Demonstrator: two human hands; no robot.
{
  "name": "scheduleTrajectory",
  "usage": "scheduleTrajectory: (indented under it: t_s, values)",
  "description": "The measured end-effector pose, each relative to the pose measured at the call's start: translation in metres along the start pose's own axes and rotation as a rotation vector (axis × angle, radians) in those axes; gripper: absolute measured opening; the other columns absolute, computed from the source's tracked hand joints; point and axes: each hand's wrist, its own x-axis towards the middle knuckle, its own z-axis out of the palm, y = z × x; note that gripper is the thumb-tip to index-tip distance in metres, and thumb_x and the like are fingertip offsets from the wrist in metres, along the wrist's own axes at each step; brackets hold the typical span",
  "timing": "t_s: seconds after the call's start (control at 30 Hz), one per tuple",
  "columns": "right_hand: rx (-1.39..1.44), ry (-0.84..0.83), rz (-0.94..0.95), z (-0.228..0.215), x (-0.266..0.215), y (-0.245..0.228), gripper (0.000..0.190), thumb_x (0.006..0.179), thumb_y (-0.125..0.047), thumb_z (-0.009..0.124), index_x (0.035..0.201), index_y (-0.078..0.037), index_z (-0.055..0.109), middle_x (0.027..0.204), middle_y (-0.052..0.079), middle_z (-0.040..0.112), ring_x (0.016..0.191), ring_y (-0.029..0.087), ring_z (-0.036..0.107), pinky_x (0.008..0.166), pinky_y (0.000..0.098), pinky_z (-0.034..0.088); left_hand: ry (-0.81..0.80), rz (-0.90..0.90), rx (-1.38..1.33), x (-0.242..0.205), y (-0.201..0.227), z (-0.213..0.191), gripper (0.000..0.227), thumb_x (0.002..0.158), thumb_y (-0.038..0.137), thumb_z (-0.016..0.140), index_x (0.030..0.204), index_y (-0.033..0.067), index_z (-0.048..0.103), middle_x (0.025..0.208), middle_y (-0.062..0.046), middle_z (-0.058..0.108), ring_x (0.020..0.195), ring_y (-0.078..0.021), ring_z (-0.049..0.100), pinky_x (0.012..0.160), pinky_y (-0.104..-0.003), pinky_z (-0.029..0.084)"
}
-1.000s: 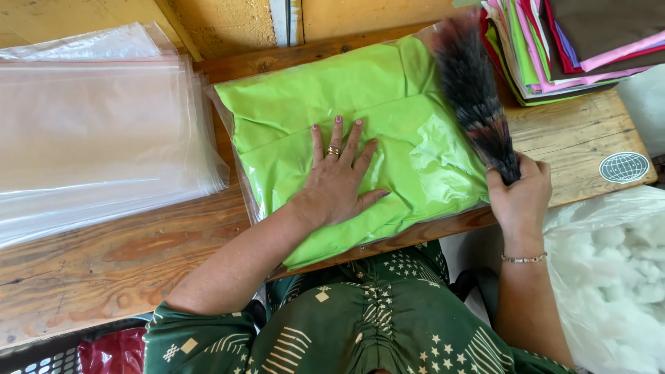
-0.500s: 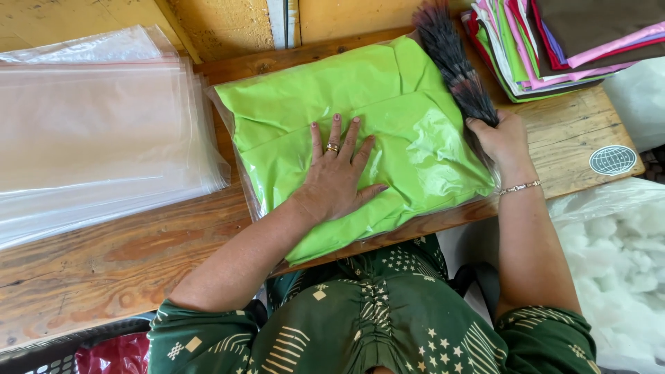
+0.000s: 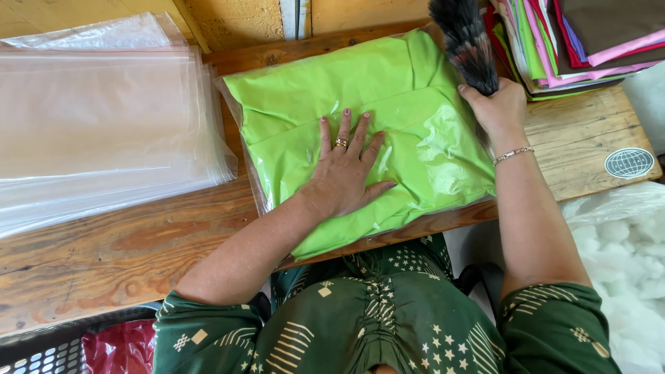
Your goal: The person brushes a lime green garment inside a clear plastic bag on a wooden table, then places the bagged item into a gray plastic basket. The person then brushes a brown folded cloth on the table.
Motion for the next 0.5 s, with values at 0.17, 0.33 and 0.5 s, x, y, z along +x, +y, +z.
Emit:
scheduleTrajectory:
  t_s: [0.17, 0.33, 0.5]
  values:
    - [0.258, -0.147, 0.016, -0.002, 0.013, 0.029, 0.042, 0.089, -0.039, 0.076, 0.104, -0.001, 0.064, 0.084, 0.015, 0.061, 0.079, 0.025, 0.063, 0.057, 0.037, 0.049, -0.008, 0.004, -0.007, -0.001, -0.001, -0.004, 0.083, 0.087, 0.069, 0.025, 0.147, 0.0127, 0.024, 0.154, -0.02, 0.009, 0.141, -0.0432, -0.001, 0.106, -0.067, -0.008]
    - [0.285, -0.18, -0.005, -0.006, 0.004, 0.026, 0.038, 0.087, -0.027, 0.077, 0.104, 0.004, 0.064, 0.087, 0.019, 0.061, 0.084, 0.028, 0.063, 0.063, 0.0406, 0.05, -0.009, 0.007, 0.004, 0.0, 0.0, -0.002, 0.082, 0.087, 0.069, 0.025, 0.147, 0.0124, 0.025, 0.154, -0.02, 0.009, 0.141, -0.0436, -0.001, 0.106, -0.067, -0.007]
    - [-0.412, -0.083, -0.084, -0.041, -0.029, -0.041, 0.015, 0.087, -0.01, 0.071, 0.082, -0.004, 0.059, 0.079, 0.013, 0.064, 0.075, 0.028, 0.06, 0.069, 0.0418, 0.051, 0.045, 0.073, 0.009, 0.004, -0.006, 0.009, 0.083, 0.086, 0.069, 0.022, 0.145, 0.0113, 0.022, 0.151, -0.022, 0.004, 0.137, -0.0452, -0.006, 0.104, -0.067, -0.007]
